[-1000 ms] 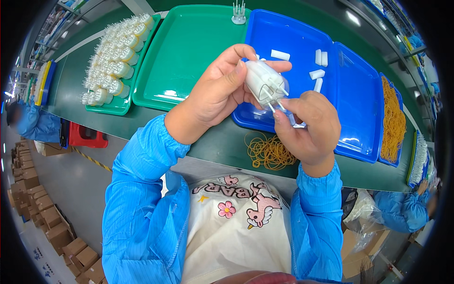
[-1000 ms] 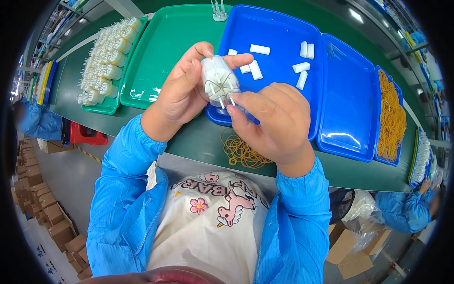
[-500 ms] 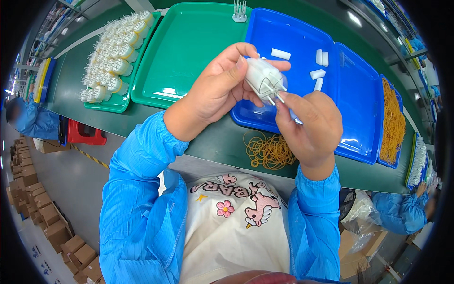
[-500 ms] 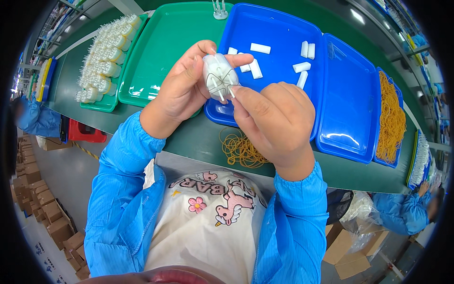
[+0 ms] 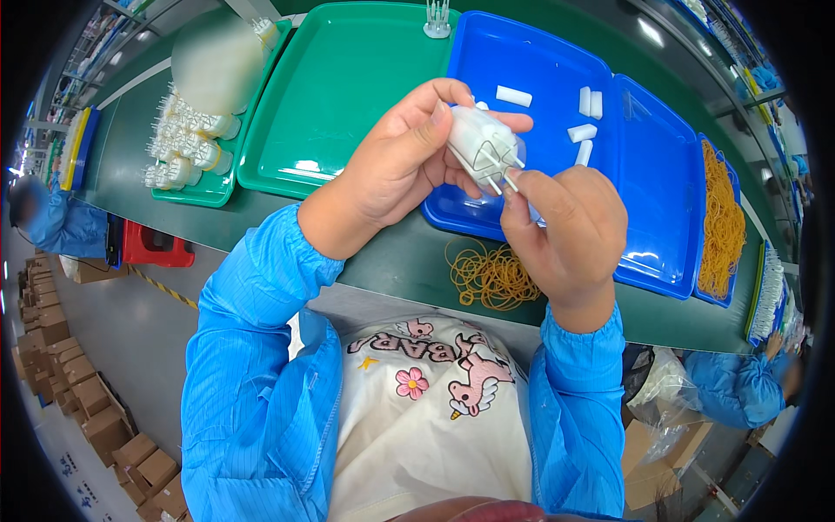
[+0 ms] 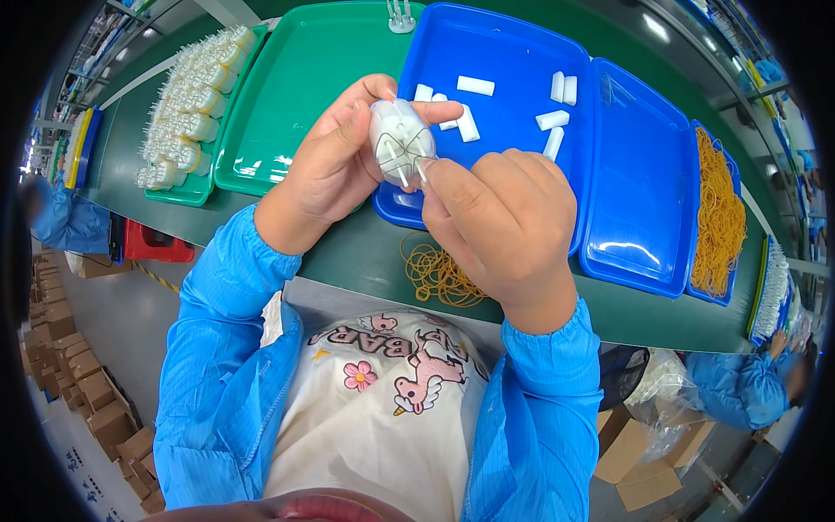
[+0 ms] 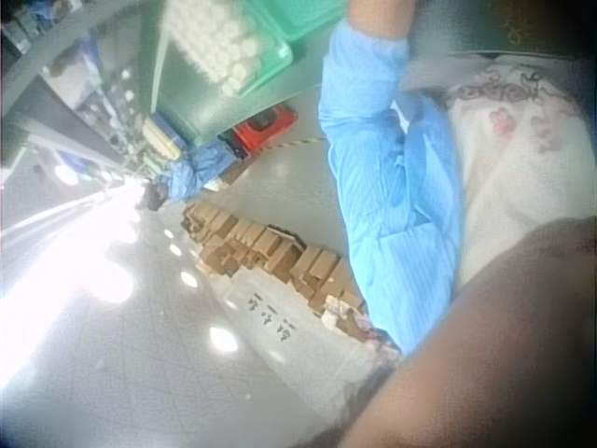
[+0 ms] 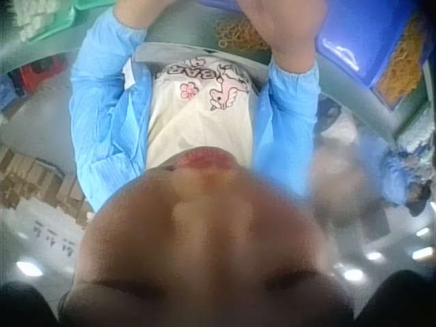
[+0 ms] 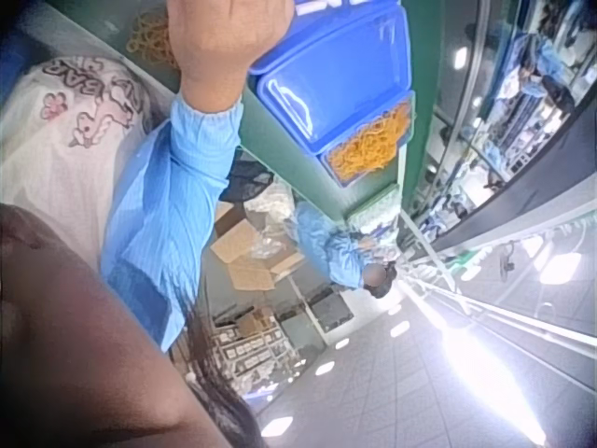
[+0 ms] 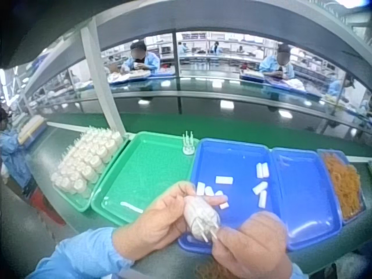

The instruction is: The person sorts plastic pins by hand, placing them into a plastic bag on an assembly line.

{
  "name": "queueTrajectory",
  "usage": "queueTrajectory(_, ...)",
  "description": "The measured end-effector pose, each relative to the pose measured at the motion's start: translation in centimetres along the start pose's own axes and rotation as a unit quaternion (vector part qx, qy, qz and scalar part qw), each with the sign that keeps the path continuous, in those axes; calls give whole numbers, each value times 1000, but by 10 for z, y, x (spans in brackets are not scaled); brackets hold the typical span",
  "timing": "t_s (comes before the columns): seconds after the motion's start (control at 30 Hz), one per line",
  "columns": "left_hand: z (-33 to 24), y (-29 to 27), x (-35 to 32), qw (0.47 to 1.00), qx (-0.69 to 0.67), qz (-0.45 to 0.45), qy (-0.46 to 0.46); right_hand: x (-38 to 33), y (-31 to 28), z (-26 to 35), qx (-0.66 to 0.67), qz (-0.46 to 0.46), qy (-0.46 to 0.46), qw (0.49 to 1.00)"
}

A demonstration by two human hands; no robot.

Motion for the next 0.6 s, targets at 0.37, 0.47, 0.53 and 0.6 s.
queueTrajectory(0.37,9,-3,-4,998,50,-7,-26,-4,0,-7,119,-31,87,989)
queueTrajectory(0.47,8,-2,-4,1000,21,-20,-11,-10,3,-11,152,-41,134,978)
queueTrajectory(0.53,7,0,-5,999,24,-24,-8,-11,5,-13,167,-51,155,972)
queueTrajectory(0.6,5,1,-5,999,28,-26,-5,-12,6,-15,219,-82,172,957)
Point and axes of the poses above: each hand's wrist, its own x-axis towards the middle knuckle, its own y-axis out of the palm, z = x × y, the point moved 8 cm from there along x, towards the middle knuckle, and after that the axes turned 8 degrees about -y, right-handed, at the moved point
